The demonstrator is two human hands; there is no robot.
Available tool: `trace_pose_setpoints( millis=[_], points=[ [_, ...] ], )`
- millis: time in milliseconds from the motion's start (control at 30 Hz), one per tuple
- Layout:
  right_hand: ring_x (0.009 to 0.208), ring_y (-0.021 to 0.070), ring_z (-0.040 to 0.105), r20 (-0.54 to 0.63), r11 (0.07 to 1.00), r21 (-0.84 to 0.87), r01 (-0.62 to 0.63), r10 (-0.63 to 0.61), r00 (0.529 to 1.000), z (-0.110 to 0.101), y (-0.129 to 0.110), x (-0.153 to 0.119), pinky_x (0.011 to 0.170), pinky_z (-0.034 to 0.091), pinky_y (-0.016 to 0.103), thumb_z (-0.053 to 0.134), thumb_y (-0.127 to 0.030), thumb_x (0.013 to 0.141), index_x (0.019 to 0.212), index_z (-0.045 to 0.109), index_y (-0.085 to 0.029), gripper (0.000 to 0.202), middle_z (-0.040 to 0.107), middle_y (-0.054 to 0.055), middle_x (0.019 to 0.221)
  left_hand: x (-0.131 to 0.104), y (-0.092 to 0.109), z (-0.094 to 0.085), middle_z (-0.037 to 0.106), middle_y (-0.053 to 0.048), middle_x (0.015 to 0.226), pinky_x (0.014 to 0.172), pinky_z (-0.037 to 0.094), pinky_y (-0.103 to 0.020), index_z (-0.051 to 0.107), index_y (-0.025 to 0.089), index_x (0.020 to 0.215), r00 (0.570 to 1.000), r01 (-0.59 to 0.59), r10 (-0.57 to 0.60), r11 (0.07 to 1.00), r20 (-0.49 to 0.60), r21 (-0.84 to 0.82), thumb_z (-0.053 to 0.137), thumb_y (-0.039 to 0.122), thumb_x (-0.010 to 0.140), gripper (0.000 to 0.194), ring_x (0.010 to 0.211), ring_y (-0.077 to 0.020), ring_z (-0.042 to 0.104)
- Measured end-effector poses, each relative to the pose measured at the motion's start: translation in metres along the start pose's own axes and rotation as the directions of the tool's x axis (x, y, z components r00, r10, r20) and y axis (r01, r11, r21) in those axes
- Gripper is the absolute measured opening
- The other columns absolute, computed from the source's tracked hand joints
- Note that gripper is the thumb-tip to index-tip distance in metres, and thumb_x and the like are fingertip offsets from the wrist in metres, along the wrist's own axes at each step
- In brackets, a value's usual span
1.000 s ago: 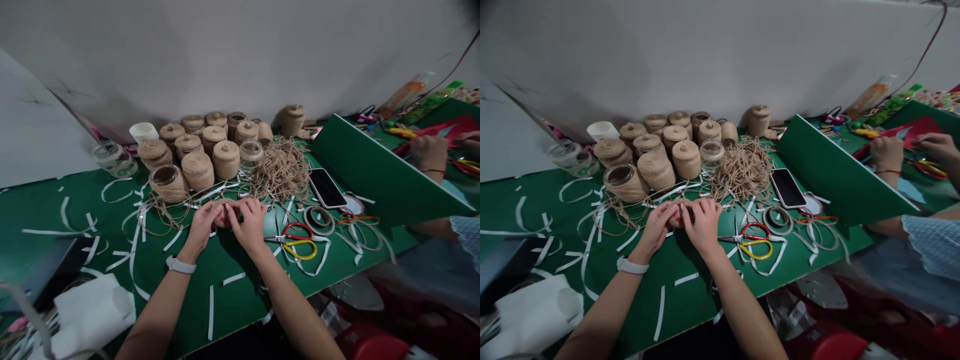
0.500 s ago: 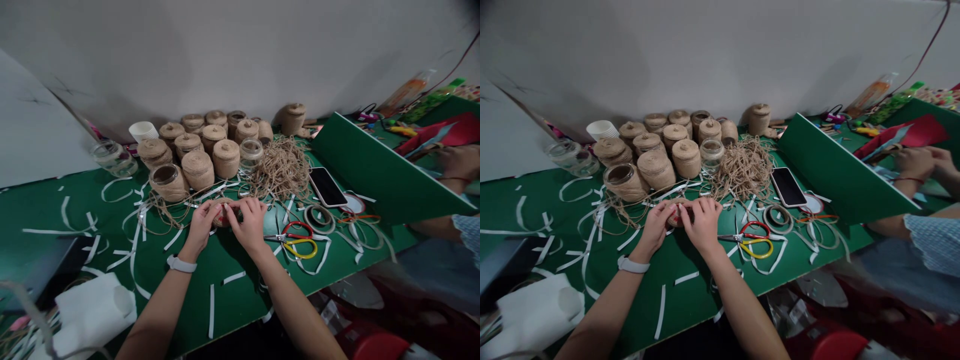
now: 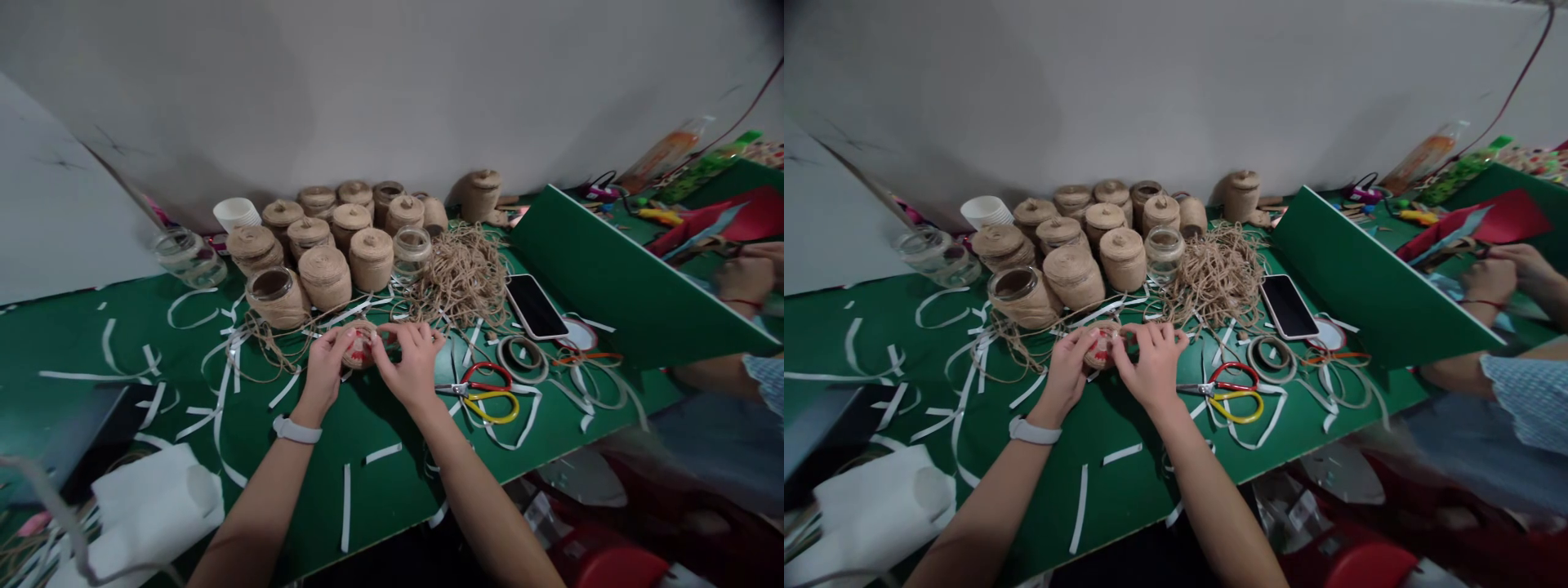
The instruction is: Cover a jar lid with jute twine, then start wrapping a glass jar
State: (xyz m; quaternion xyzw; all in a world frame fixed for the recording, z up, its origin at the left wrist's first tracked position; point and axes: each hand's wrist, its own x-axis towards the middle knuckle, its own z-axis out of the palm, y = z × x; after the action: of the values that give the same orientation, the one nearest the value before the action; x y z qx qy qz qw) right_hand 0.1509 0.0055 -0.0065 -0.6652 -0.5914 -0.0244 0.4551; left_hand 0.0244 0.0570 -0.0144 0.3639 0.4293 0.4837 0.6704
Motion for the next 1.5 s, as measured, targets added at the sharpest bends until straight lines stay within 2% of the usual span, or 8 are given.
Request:
trace_pose_setpoints(
  millis=[100, 333, 500, 733, 967, 1167, 1367, 1500],
  points=[
    [0.083, 0.0188, 0.054, -0.012, 1.000, 0.003, 0.016, -0.016, 1.000, 0.0000, 0.0002, -0.0001, 0.084, 0.027, 0.038, 0.063, -0.034, 0.088, 0.086, 0.066, -0.023, 0.012, 0.064, -0.001, 0.075, 0.0010, 0.0012, -0.0001, 0.073, -0.003, 0.075, 0.063, 0.052, -0.023, 0.071, 0.014, 0.080, 0.999, -0.026, 0.025, 0.998, -0.020, -0.055, 0.082, 0.034, 0.065, 0.027, 0.065, -0.0133, 0.065],
    [0.083, 0.0186, 0.053, -0.024, 0.999, 0.020, 0.031, -0.030, 0.999, 0.0021, 0.0004, -0.0023, 0.083, 0.028, 0.038, 0.060, -0.031, 0.090, 0.084, 0.066, -0.023, 0.011, 0.063, 0.000, 0.075, -0.0009, 0.0028, 0.0035, 0.074, -0.005, 0.083, 0.068, 0.053, -0.022, 0.072, 0.015, 0.081, 0.998, -0.022, 0.027, 0.995, 0.053, -0.096, 0.080, 0.029, 0.067, 0.021, 0.073, -0.0147, 0.068],
    [0.083, 0.0183, 0.053, -0.038, 0.999, 0.022, 0.024, -0.023, 0.999, 0.0024, 0.0013, -0.0027, 0.083, 0.028, 0.038, 0.060, -0.030, 0.090, 0.084, 0.065, -0.023, 0.010, 0.066, 0.000, 0.078, -0.0031, 0.0054, 0.0058, 0.075, -0.005, 0.086, 0.070, 0.054, -0.022, 0.072, 0.015, 0.085, 0.996, 0.025, -0.017, 0.995, 0.085, -0.099, 0.082, 0.027, 0.064, 0.025, 0.076, -0.0151, 0.068],
    [0.083, 0.0179, 0.054, -0.044, 0.999, 0.044, 0.007, -0.005, 0.999, 0.0009, 0.0003, -0.0018, 0.084, 0.028, 0.038, 0.059, -0.031, 0.090, 0.084, 0.066, -0.023, 0.012, 0.066, -0.001, 0.078, -0.0063, 0.0066, 0.0054, 0.072, -0.001, 0.083, 0.062, 0.051, -0.019, 0.067, 0.017, 0.088, 0.979, 0.110, -0.093, 0.990, 0.183, -0.084, 0.083, 0.027, 0.066, 0.029, 0.070, -0.0114, 0.066],
    [0.083, 0.0182, 0.054, -0.031, 0.998, 0.054, 0.011, -0.009, 0.999, 0.0021, 0.0001, -0.0020, 0.083, 0.028, 0.037, 0.059, -0.031, 0.091, 0.084, 0.066, -0.023, 0.013, 0.067, 0.000, 0.078, -0.0045, 0.0051, 0.0049, 0.070, 0.001, 0.078, 0.055, 0.048, -0.016, 0.059, 0.018, 0.083, 0.982, 0.111, -0.098, 0.991, 0.162, -0.074, 0.082, 0.033, 0.067, 0.031, 0.062, -0.0090, 0.062],
    [0.084, 0.0184, 0.054, -0.040, 0.998, 0.059, 0.003, -0.001, 0.999, 0.0031, 0.0010, -0.0023, 0.084, 0.029, 0.037, 0.059, -0.030, 0.090, 0.084, 0.064, -0.022, 0.011, 0.067, 0.000, 0.078, -0.0062, 0.0069, 0.0051, 0.072, -0.001, 0.085, 0.059, 0.050, -0.018, 0.063, 0.019, 0.093, 0.981, 0.129, -0.118, 0.990, 0.151, -0.061, 0.082, 0.031, 0.066, 0.036, 0.067, -0.0109, 0.065],
    [0.086, 0.0181, 0.055, -0.023, 0.997, 0.083, 0.010, -0.008, 1.000, 0.0025, 0.0014, -0.0016, 0.086, 0.030, 0.036, 0.058, -0.029, 0.091, 0.084, 0.063, -0.022, 0.011, 0.067, 0.000, 0.082, -0.0083, 0.0080, 0.0045, 0.067, 0.001, 0.066, 0.049, 0.045, -0.017, 0.064, 0.017, 0.077, 0.973, 0.155, -0.153, 0.988, 0.173, 0.004, 0.084, 0.036, 0.063, 0.031, 0.053, -0.0092, 0.059],
    [0.086, 0.0187, 0.055, -0.020, 0.998, 0.063, 0.021, -0.020, 1.000, 0.0026, 0.0017, -0.0021, 0.086, 0.029, 0.037, 0.058, -0.029, 0.090, 0.084, 0.064, -0.022, 0.011, 0.067, 0.001, 0.082, -0.0060, 0.0043, 0.0048, 0.065, 0.002, 0.061, 0.047, 0.044, -0.018, 0.065, 0.016, 0.078, 0.979, 0.133, -0.137, 0.990, 0.153, 0.035, 0.083, 0.038, 0.064, 0.032, 0.049, -0.0089, 0.057]
  ],
)
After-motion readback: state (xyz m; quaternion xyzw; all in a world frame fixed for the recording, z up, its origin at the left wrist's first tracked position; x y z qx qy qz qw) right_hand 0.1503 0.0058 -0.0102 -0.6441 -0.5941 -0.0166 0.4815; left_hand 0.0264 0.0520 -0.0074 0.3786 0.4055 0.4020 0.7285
